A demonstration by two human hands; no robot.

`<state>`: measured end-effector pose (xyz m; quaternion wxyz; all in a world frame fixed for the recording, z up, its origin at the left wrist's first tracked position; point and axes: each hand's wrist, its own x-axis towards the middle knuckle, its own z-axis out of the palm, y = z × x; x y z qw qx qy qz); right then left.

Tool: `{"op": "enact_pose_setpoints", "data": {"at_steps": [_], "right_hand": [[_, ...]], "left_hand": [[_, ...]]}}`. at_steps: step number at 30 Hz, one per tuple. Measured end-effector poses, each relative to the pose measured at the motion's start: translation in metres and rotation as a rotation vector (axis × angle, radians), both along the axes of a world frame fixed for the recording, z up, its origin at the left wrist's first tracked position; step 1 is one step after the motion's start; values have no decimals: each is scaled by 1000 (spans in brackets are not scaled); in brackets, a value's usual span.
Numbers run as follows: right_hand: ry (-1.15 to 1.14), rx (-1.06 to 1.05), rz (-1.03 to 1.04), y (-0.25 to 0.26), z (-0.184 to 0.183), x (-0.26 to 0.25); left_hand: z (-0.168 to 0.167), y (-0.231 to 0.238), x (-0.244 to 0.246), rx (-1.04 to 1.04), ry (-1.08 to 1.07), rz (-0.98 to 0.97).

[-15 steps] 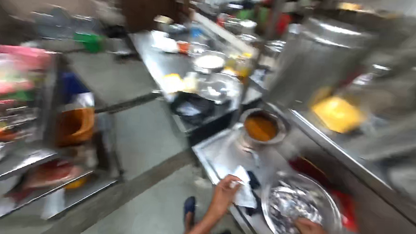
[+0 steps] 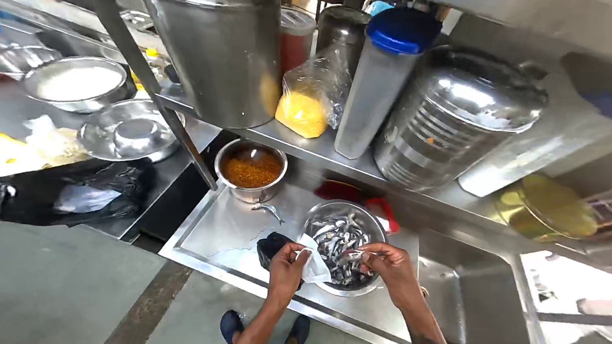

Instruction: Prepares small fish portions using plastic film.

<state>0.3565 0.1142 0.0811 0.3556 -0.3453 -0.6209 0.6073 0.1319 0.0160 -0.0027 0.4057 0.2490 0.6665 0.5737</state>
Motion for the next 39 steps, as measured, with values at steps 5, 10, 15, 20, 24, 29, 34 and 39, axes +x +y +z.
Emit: {"op": "enact_pose_setpoints", "data": {"at_steps": [5, 10, 15, 20, 24, 29, 34, 39], "right_hand": [[-163, -71, 68, 12, -19, -33], [-269, -119, 235, 32, -53, -114], [136, -335, 404, 41, -72, -185], [334, -443, 482, 46, -90, -222], [3, -356, 467, 54, -103, -248], [-415, -33, 455, 75, -148, -300], [-944, 605, 486, 92, -159, -302], [-992, 718, 285, 84, -140, -246]], "left_hand": [[-12, -31, -12, -43, 49, 4], [-17, -93, -37, -54, 6, 194], [-14, -140, -62, 15, -73, 412], [-8, -175, -80, 78, -104, 608], [-11, -192, -92, 72, -125, 679], [-15, -193, -108, 69, -124, 680], [-7, -184, -122, 69, -75, 640], [-13, -178, -127, 62, -85, 619]]}}
